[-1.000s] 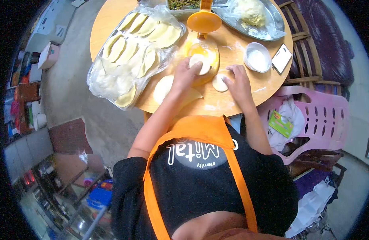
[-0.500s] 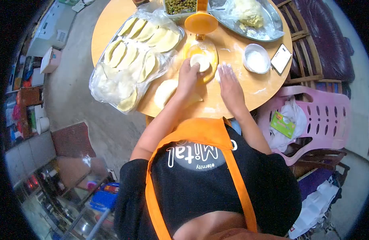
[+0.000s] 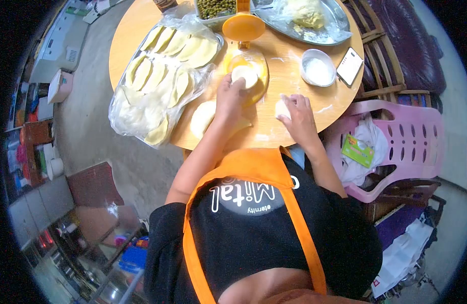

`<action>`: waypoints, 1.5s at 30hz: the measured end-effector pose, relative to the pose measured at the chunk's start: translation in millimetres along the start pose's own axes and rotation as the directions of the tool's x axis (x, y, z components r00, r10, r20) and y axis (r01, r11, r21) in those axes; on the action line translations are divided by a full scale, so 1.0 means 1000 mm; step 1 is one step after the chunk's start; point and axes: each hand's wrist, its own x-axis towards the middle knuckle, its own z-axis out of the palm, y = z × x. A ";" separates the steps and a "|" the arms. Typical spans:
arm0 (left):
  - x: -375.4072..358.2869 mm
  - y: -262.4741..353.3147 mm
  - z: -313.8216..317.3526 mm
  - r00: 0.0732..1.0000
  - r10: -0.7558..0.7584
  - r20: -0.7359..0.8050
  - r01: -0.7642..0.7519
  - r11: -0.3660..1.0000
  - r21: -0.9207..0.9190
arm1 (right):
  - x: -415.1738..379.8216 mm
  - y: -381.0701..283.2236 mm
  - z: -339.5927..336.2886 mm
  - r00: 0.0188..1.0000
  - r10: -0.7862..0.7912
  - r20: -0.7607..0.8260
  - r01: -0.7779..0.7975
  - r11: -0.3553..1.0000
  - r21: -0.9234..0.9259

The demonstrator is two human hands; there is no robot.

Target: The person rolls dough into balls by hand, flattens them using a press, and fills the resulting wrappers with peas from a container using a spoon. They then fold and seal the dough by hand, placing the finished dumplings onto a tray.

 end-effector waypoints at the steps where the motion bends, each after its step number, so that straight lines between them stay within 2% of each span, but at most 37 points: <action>1: 0.001 -0.003 -0.001 1.000 0.011 0.008 -0.011 1.000 -0.023 | 0.002 -0.001 -0.001 0.999 0.037 0.015 -0.037 0.999 0.028; 4: 0.000 -0.001 -0.003 0.999 0.016 0.027 -0.016 1.000 -0.007 | 0.012 0.011 0.003 0.971 -0.204 -0.121 0.226 0.950 0.215; 8: -0.006 0.002 0.000 1.000 0.000 -0.008 0.000 1.000 -0.017 | 0.052 0.037 -0.029 0.931 -0.034 -0.362 0.035 0.999 -0.003; 9: -0.006 0.000 -0.001 1.000 -0.002 -0.006 0.002 1.000 -0.015 | 0.063 0.044 -0.040 0.917 -0.054 -0.395 -0.021 0.983 -0.183; 11: -0.006 -0.002 -0.002 1.000 -0.006 0.004 0.006 1.000 -0.012 | 0.086 0.059 -0.053 0.965 0.020 -0.262 -0.089 0.963 -0.255; 14: -0.002 -0.006 -0.006 0.998 0.039 0.053 -0.038 0.999 -0.004 | 0.120 0.111 -0.023 0.988 0.147 0.042 -0.122 0.926 -0.358; 15: -0.005 -0.002 -0.006 0.998 0.033 0.049 -0.033 0.999 -0.008 | 0.123 0.109 -0.023 0.994 0.106 -0.035 -0.112 0.951 -0.287; 19: -0.010 0.004 -0.013 0.999 0.033 0.004 -0.033 0.998 -0.058 | 0.117 0.087 -0.046 0.990 0.031 -0.139 -0.051 0.988 -0.146; 22: -0.007 0.001 -0.019 1.000 0.023 -0.018 -0.024 0.999 -0.047 | 0.094 0.040 -0.055 0.998 0.047 -0.039 -0.040 0.982 0.183; 24: -0.005 -0.001 -0.017 1.000 0.005 -0.012 -0.006 0.999 -0.033 | 0.076 0.037 -0.028 0.997 -0.044 0.056 0.026 0.957 0.290; 25: -0.004 -0.003 -0.017 1.000 -0.003 -0.005 0.002 0.999 -0.033 | 0.070 0.033 -0.017 0.984 -0.173 0.046 0.166 0.977 0.132; 28: -0.002 -0.005 -0.015 1.000 0.000 0.003 0.000 0.998 -0.069 | 0.051 0.024 -0.012 0.993 -0.103 0.064 0.093 0.985 0.148; 29: -0.003 -0.005 -0.016 1.000 0.005 0.000 -0.005 0.996 -0.087 | 0.042 0.027 -0.011 0.984 -0.167 0.057 0.157 0.976 0.147; 32: -0.005 -0.001 -0.016 1.000 -0.004 -0.013 0.004 0.999 -0.038 | 0.026 0.008 -0.014 0.973 -0.225 0.048 0.223 0.974 0.043; 33: -0.005 -0.002 -0.015 1.000 -0.001 -0.012 0.000 0.999 -0.048 | 0.024 0.009 -0.011 0.976 -0.212 0.057 0.211 0.977 0.024; 34: -0.004 -0.003 -0.014 1.000 0.003 -0.008 -0.003 0.998 -0.058 | 0.025 0.012 -0.013 0.985 -0.098 0.142 0.085 0.992 0.091; 36: -0.003 -0.005 -0.011 1.000 0.013 0.003 -0.013 0.997 -0.073 | 0.032 0.014 -0.019 0.939 0.110 0.326 -0.180 0.964 0.194; 39: -0.007 -0.004 -0.010 1.000 0.020 0.015 -0.019 0.998 -0.063 | 0.043 0.024 -0.011 0.934 0.253 0.253 -0.340 0.848 0.406; 41: -0.011 0.001 -0.009 1.000 0.007 0.014 -0.007 1.000 -0.020 | 0.041 0.024 -0.001 0.993 0.114 -0.019 -0.106 0.960 0.260; 42: -0.011 0.002 -0.010 0.999 0.016 0.029 -0.015 0.999 -0.028 | 0.041 0.024 0.003 0.989 0.022 -0.149 0.002 0.987 0.160; 45: -0.009 -0.001 -0.011 0.998 0.017 0.063 -0.011 0.996 -0.094 | 0.035 0.020 0.019 0.983 -0.167 -0.078 0.171 0.984 0.042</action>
